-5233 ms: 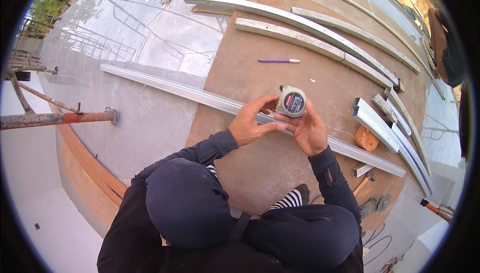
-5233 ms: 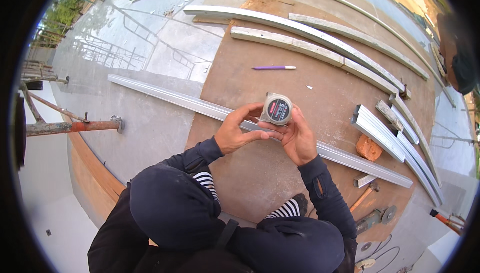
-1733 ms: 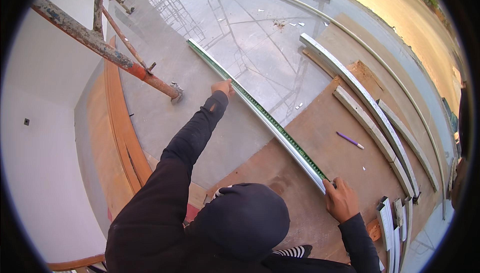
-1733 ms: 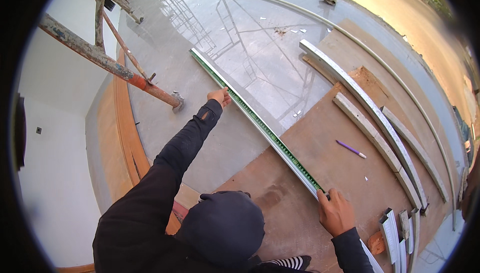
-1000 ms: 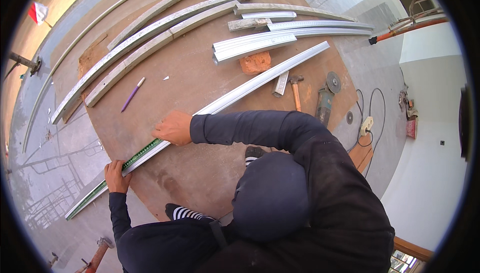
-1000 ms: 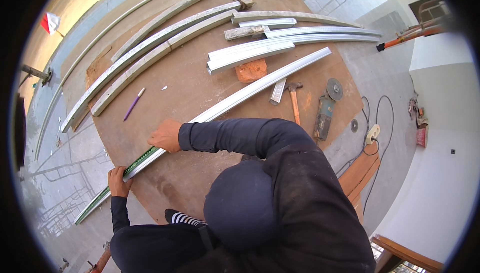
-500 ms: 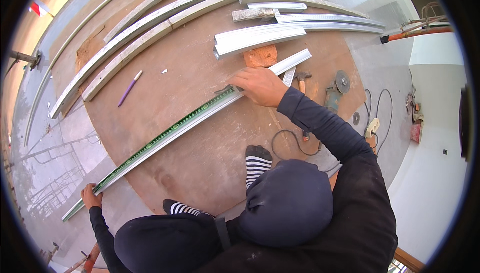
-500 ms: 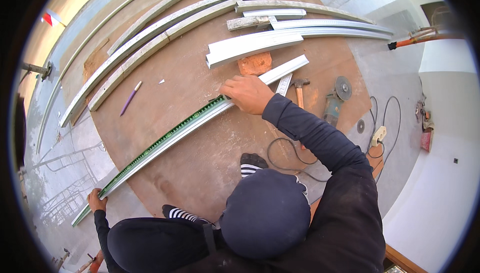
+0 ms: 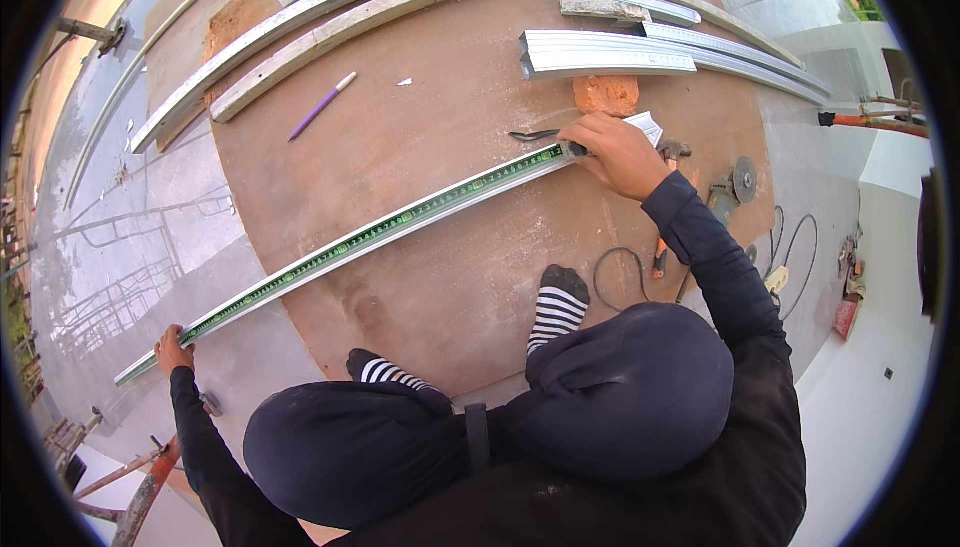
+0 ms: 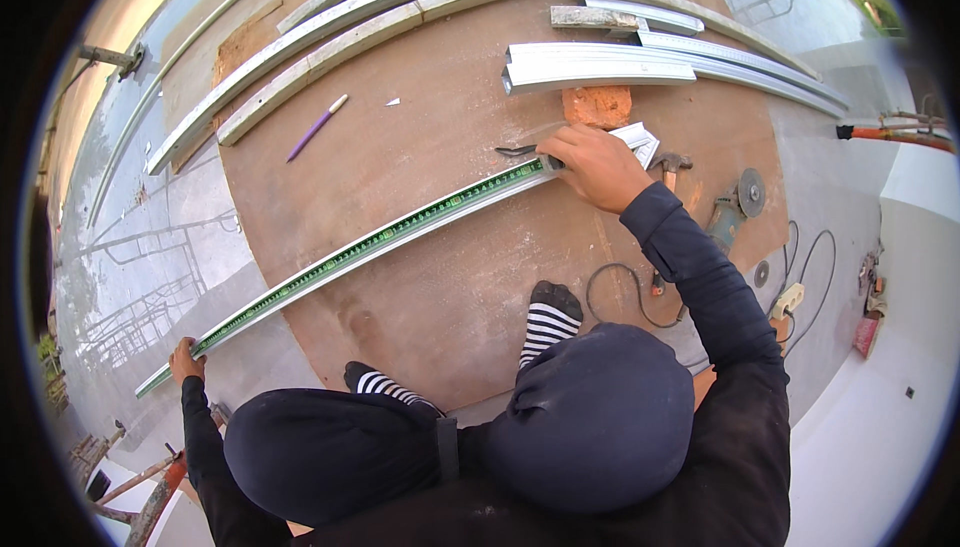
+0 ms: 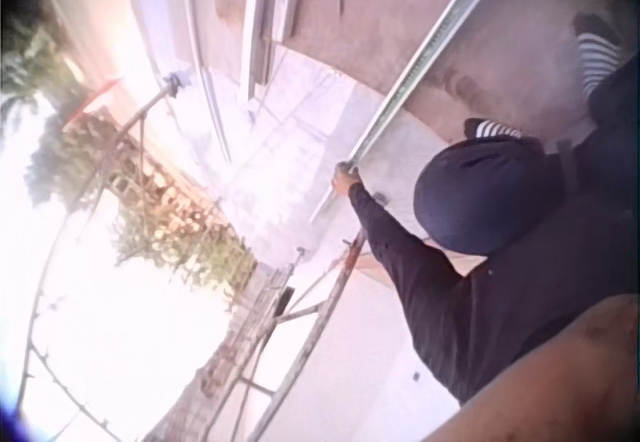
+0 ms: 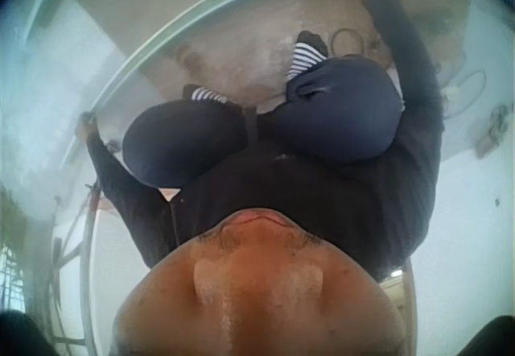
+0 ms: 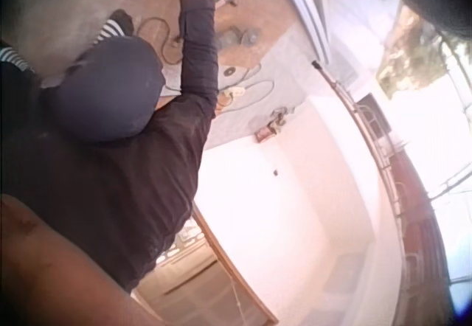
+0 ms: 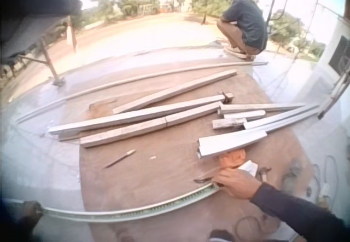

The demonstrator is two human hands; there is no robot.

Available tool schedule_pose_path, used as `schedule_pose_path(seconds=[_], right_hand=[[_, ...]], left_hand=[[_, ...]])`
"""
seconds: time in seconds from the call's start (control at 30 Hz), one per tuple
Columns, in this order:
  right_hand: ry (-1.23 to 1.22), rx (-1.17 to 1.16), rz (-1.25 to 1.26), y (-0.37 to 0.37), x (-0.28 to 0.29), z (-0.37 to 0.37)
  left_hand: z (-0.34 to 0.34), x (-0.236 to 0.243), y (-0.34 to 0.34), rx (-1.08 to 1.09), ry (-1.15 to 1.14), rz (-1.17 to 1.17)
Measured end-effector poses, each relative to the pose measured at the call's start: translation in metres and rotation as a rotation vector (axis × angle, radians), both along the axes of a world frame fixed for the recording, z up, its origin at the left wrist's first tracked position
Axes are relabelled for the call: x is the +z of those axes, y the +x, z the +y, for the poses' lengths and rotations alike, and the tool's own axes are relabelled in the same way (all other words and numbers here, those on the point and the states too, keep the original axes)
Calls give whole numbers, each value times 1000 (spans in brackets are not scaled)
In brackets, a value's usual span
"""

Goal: The person measures metal frames with a tape measure, marks them with a pen, and then cuts and joins the pieces using a grinder and a hammer on a construction site.

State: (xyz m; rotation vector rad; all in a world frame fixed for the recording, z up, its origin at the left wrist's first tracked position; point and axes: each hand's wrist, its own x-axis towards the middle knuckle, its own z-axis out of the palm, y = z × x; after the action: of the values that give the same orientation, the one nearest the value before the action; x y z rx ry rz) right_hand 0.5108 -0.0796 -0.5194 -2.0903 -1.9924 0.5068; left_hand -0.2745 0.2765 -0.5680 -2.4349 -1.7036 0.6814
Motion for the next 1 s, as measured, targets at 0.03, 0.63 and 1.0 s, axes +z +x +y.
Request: schedule_pose_path(seconds=[0.03,0.63,1.0], right_hand=[[-6,1,1,-6,-1,3],[-81,11,-55,-50,-32,26],[-69,25,-41,-47,-39,24]], left_hand=[[1,2,-4,11,10,11],[12,-48,-47,116,-112,211],[29,108,351,-495,-369,-625]])
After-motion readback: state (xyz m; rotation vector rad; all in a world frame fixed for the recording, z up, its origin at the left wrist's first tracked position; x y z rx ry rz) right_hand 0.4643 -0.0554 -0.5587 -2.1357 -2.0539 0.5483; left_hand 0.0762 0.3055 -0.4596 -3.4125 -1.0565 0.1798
